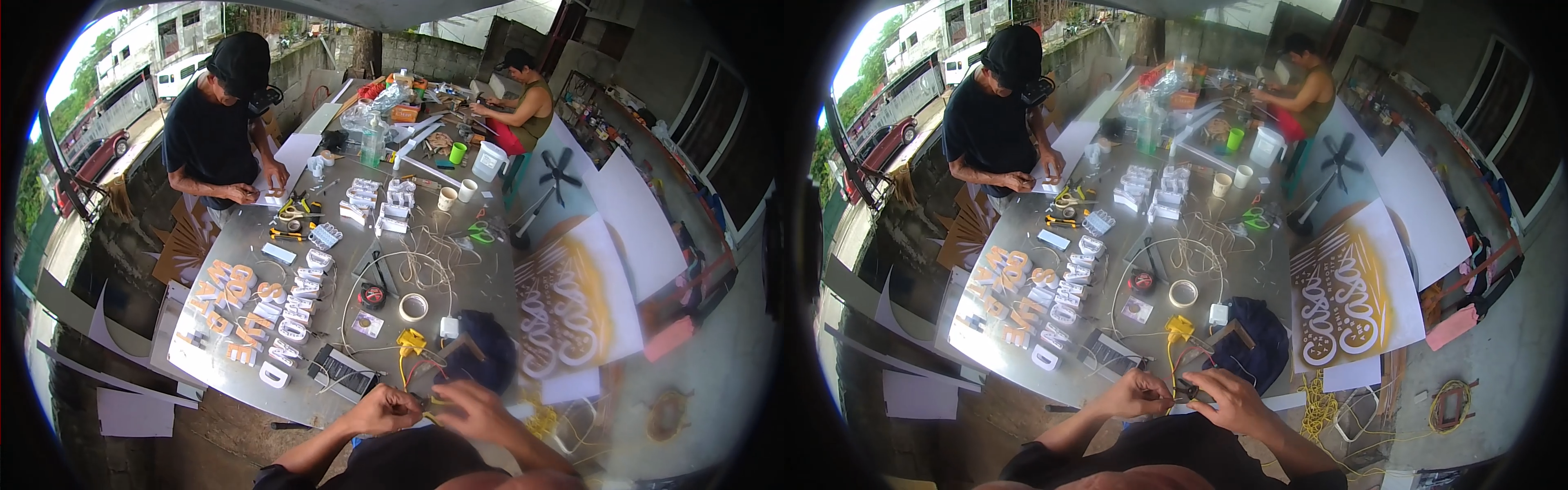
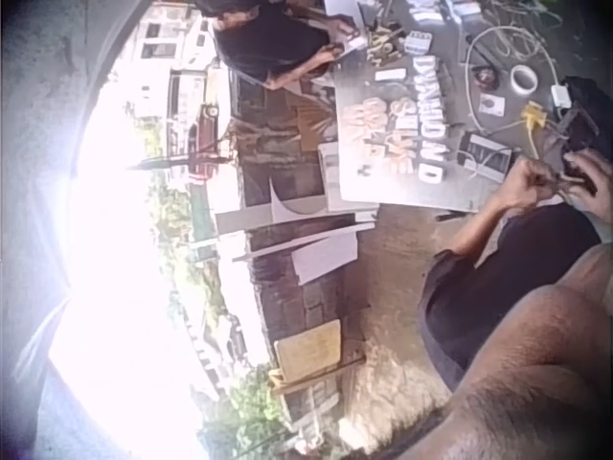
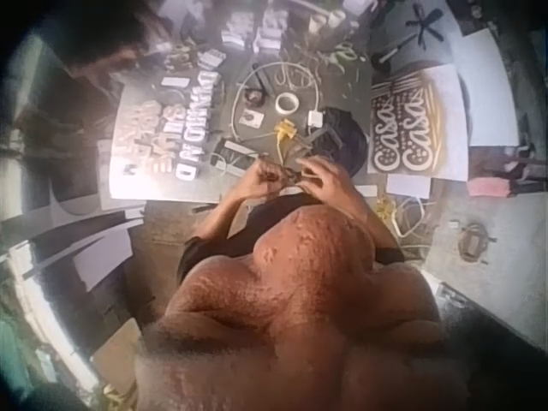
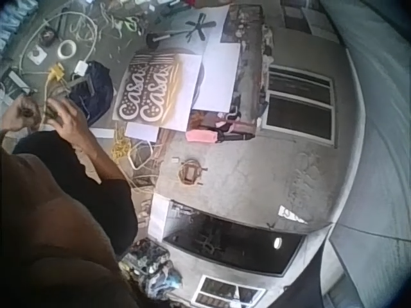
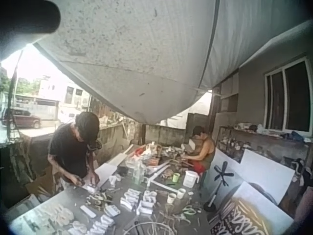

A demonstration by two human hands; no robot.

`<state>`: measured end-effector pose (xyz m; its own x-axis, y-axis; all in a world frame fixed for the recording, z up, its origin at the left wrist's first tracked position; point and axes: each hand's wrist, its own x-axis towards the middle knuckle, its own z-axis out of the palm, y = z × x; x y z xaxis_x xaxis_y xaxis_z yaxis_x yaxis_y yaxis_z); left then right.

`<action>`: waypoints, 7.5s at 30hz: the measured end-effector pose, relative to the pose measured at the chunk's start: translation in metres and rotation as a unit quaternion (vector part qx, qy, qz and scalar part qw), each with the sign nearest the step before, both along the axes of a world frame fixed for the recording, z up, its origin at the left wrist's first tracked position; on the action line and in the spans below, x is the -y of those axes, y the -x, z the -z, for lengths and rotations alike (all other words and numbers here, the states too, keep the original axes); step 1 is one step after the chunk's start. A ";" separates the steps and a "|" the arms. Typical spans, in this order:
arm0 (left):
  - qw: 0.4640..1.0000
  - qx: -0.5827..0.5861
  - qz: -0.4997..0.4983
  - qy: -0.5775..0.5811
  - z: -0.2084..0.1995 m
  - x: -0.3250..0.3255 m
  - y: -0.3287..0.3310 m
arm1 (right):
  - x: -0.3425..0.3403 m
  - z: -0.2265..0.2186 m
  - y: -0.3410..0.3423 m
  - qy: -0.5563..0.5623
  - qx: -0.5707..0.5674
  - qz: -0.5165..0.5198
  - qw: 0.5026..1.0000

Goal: The recorder is wiring and stripping electrical leads for illuminated sign letters.

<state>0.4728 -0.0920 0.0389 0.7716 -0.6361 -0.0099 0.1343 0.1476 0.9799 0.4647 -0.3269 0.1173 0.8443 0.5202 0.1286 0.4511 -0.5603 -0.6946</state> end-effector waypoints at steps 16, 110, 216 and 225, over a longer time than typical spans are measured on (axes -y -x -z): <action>0.969 -0.130 0.175 0.115 0.006 0.000 -0.004 | -0.009 -0.016 0.006 -0.025 0.171 -0.165 0.971; 0.464 -0.155 -0.871 -0.045 0.246 -0.168 0.098 | -0.150 0.127 -0.176 -0.122 -0.246 0.075 0.959; 0.798 -0.243 -0.377 -0.404 0.305 -0.033 0.207 | 0.144 -0.079 0.021 -0.355 0.344 -0.110 0.862; 0.781 -0.197 -0.220 -0.551 0.258 0.022 0.189 | 0.272 -0.022 0.052 -0.379 0.234 -0.030 0.895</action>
